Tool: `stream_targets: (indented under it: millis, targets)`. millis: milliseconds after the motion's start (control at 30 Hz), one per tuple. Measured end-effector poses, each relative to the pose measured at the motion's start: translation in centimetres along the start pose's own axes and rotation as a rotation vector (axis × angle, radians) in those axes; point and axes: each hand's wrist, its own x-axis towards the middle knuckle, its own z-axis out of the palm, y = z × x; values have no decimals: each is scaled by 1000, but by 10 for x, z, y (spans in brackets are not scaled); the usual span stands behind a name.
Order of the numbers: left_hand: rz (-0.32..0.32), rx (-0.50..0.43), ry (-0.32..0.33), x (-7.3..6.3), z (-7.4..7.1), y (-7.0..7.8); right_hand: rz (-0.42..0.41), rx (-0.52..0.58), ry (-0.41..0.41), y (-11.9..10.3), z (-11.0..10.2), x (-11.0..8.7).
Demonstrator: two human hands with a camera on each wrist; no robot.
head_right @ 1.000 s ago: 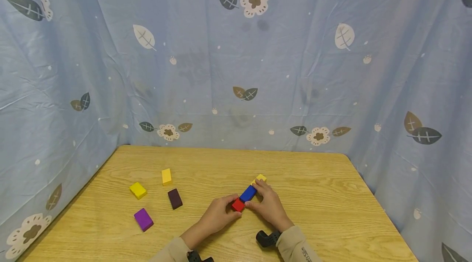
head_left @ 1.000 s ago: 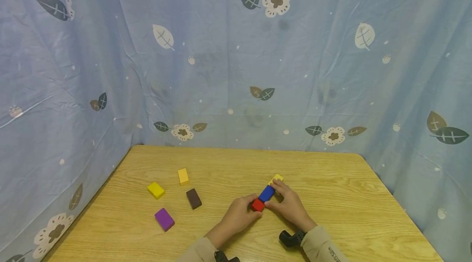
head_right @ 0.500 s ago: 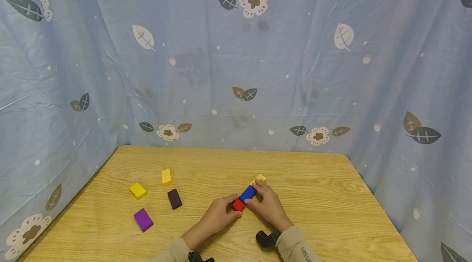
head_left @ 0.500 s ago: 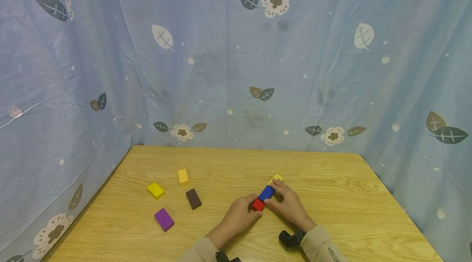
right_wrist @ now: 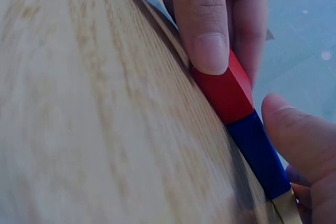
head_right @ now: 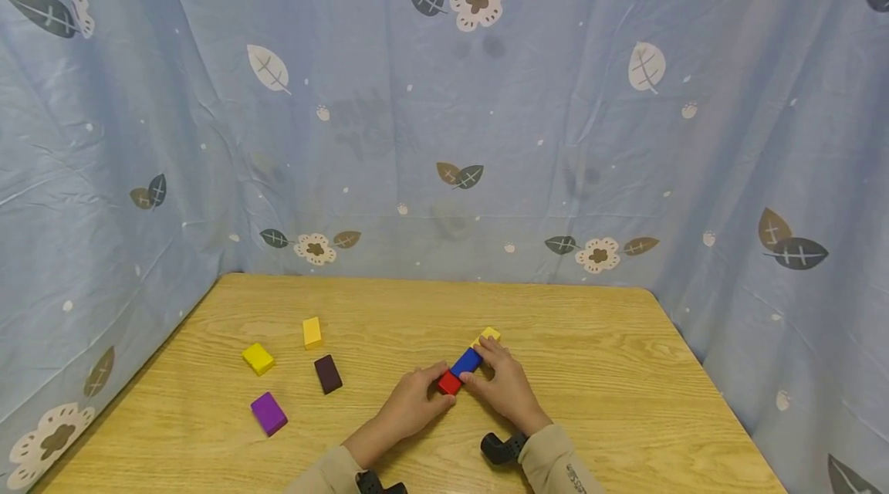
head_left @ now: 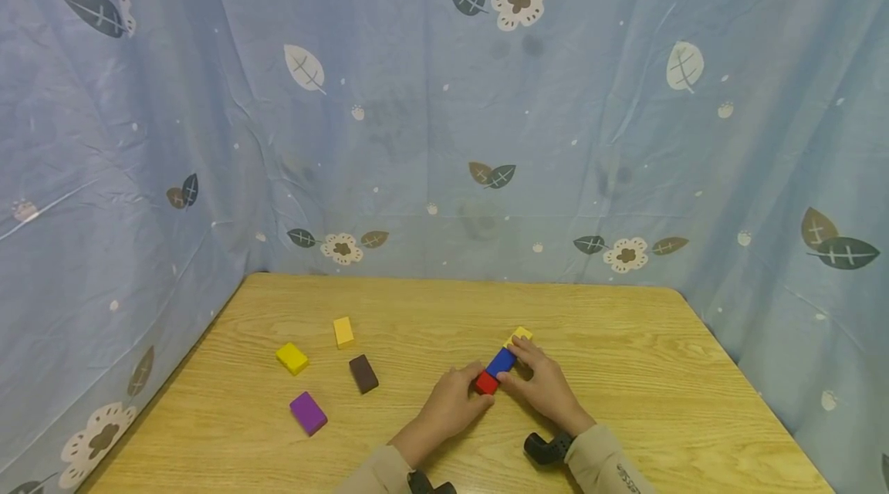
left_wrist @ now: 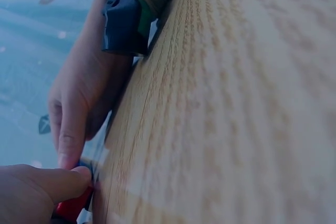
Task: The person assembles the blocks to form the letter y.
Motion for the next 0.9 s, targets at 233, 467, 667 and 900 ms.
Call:
stream_targets:
  millis: [233,467,667,900]
  targets:
    - [7,34,-3,1,-1,2,-17,6,9,-1,0,1]
    - [-3,53,-38,1,-6,7,4,5,-25,-1,0,1]
    - [3,40,-35,2,-5,6,-21,1,11,0,0,-1]
    - [16,62,-39,2,0,5,-23,-2,23,-2,-2,-2]
